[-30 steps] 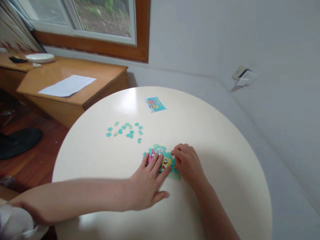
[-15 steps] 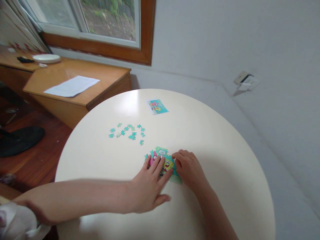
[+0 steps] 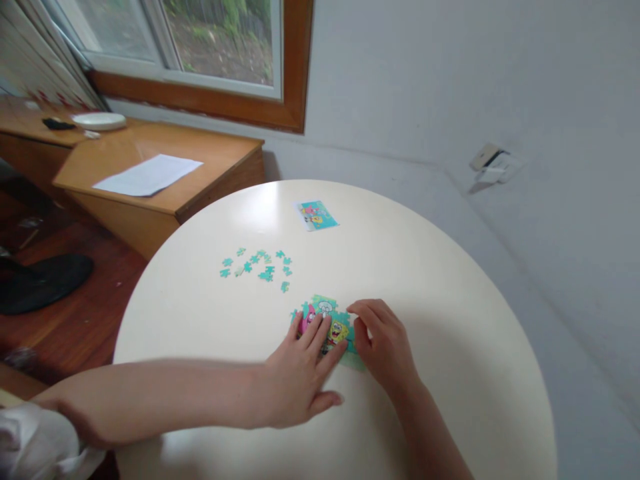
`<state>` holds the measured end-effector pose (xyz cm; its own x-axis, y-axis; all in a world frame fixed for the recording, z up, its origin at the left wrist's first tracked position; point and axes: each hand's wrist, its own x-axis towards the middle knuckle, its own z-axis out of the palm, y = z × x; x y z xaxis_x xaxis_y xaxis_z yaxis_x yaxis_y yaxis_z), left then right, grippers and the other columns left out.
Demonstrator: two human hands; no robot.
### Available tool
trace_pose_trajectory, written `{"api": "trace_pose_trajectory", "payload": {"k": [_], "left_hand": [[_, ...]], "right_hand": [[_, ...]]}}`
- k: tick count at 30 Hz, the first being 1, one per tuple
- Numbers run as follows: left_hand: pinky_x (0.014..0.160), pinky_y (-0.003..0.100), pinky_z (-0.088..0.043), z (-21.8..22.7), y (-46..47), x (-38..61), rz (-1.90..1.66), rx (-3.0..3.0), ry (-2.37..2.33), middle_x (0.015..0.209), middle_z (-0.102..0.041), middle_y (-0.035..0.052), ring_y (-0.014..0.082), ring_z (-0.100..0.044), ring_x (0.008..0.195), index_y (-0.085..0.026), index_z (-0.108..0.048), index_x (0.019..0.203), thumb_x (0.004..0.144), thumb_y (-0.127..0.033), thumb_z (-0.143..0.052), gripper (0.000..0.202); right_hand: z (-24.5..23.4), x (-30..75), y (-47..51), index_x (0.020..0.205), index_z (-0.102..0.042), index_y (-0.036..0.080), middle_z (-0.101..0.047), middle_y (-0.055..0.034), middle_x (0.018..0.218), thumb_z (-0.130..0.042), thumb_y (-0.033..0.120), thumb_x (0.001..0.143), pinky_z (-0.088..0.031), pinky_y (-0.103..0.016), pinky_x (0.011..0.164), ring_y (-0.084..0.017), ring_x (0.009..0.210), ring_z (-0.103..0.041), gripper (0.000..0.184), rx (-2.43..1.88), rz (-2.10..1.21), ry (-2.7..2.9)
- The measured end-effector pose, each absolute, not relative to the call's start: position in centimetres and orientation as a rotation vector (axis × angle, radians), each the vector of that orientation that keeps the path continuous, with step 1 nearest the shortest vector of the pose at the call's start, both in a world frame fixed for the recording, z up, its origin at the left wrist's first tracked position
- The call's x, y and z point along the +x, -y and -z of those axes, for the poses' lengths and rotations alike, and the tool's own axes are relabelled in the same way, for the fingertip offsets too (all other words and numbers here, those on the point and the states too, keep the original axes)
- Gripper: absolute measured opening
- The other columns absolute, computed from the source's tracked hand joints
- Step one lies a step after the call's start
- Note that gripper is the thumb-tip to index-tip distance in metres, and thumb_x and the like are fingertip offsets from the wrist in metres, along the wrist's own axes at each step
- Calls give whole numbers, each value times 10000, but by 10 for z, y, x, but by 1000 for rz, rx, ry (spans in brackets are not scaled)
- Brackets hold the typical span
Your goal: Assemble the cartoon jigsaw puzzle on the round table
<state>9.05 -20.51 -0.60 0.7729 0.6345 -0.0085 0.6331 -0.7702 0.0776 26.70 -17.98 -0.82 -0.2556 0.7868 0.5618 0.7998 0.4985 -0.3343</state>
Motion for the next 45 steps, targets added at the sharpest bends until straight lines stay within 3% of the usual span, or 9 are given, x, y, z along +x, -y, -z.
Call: {"api": "trace_pose_trajectory", "payload": {"k": [4,13,19,27,33,45], "left_hand": [[991,611,-207,7,205,91,-37,2899,-1029,1413,-302,270,403,-292,1299,-122,-354,1375,855,-597,-321,705],[1010,586,-200,2,203,89,15,2874,-984,1414,-291,275,395,-264,1315,-105,-324,1387,877,-575,-283,695],[1014,550,-217,4,201,88,-10,2899,-986,1401,-333,261,395,-299,1298,-124,-354,1375,867,-585,-294,688],[997,527,-270,8,199,87,-115,2966,-999,1347,-425,231,377,-373,1257,-165,-425,1330,901,-512,-278,571],[997,522,-278,9,200,87,-138,2992,-1004,1350,-427,220,365,-389,1248,-169,-427,1329,899,-501,-311,555],[993,513,-288,9,198,88,-100,2999,-1010,1351,-427,220,371,-394,1245,-177,-429,1333,904,-498,-292,553]], "right_hand": [[13,264,178,735,-603,217,-641,-32,723,-404,76,746,-496,-284,653,-161,685,-601,244,-1339,-215,2251],[14,265,178,746,-595,201,-646,-41,746,-398,71,753,-480,-299,695,-165,716,-596,236,-1380,-228,2226],[22,276,172,698,-574,204,-629,-36,700,-401,105,746,-465,-309,680,-167,694,-583,205,-1427,-165,1867],[38,298,156,724,-536,194,-553,16,648,-502,224,650,-407,-250,544,-121,578,-503,87,-1531,-429,1116],[34,295,156,700,-525,191,-495,40,595,-581,314,638,-385,-249,540,-107,547,-455,148,-1537,-502,1021],[42,300,153,752,-465,208,-484,37,630,-526,364,699,-362,-253,534,-105,540,-430,176,-1479,-540,1062]]}}
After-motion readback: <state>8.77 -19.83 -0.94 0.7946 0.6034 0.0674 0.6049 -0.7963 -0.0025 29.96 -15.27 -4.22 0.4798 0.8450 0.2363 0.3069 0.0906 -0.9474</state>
